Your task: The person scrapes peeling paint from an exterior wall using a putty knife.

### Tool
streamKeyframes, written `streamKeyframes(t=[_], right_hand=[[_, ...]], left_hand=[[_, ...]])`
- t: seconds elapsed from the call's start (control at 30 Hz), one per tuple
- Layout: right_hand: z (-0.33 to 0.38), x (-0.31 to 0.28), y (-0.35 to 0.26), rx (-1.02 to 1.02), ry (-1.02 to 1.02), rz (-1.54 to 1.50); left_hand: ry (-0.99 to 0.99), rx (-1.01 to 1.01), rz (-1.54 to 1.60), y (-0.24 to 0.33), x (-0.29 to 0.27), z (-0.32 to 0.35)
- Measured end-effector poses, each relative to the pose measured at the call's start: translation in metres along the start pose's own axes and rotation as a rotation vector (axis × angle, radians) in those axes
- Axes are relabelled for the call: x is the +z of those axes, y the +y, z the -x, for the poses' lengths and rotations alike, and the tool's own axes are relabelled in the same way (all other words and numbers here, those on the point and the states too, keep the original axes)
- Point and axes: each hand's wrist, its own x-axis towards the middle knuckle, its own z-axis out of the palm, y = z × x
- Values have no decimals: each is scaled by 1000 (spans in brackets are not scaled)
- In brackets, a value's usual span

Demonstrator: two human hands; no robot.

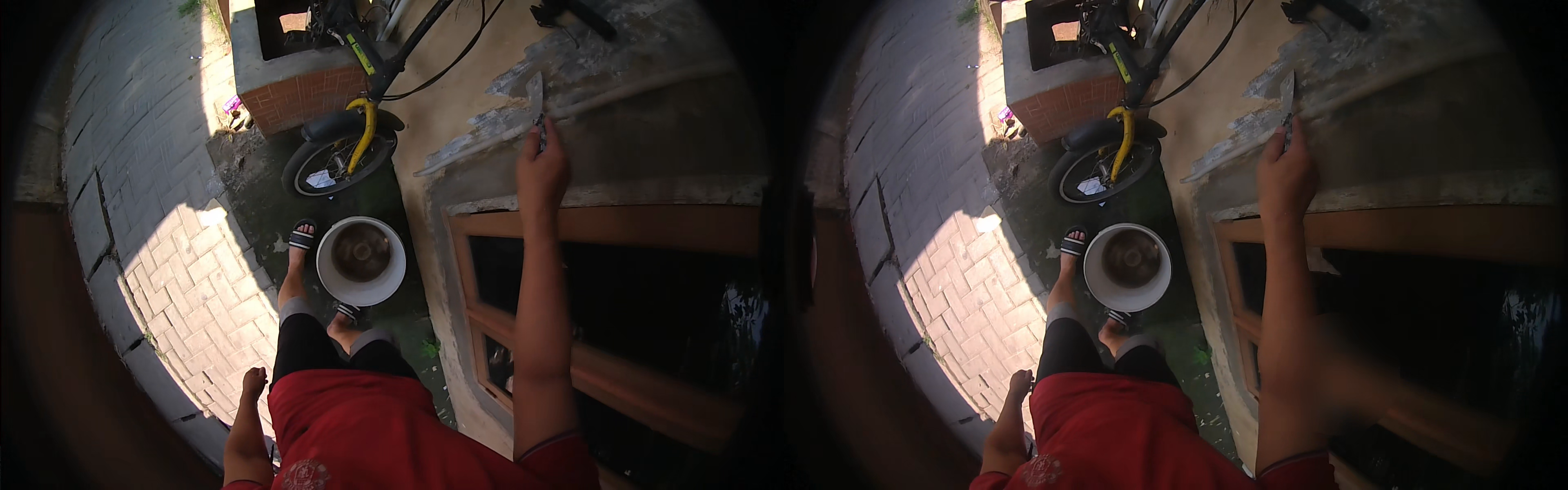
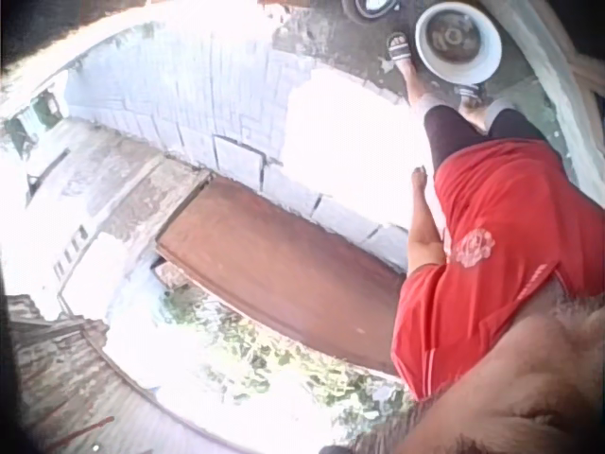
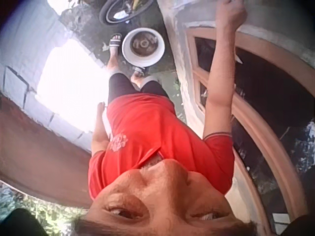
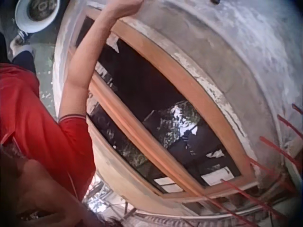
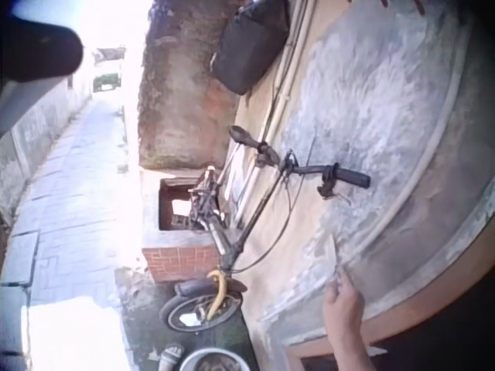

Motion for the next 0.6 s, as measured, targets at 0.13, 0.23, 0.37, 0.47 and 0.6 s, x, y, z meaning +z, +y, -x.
streamKeyframes(t=[0.13, 0.23, 0.37, 0.47, 0.6], right_hand=[[-17, 24, -13, 35, 29, 23], [-40, 43, -27, 54, 37, 41], [-45, 54, -37, 116, 32, -6], [-31, 47, -26, 116, 77, -49], [-56, 55, -33, 204, 0, -104]], left_hand=[[-50, 40, -63, 51, -26, -38], [-5, 188, 26, 123, -50, -70], [-65, 281, 119, 254, -84, -83], [-91, 337, 93, 314, -106, -100], [-110, 457, 9, 380, -125, -123]])
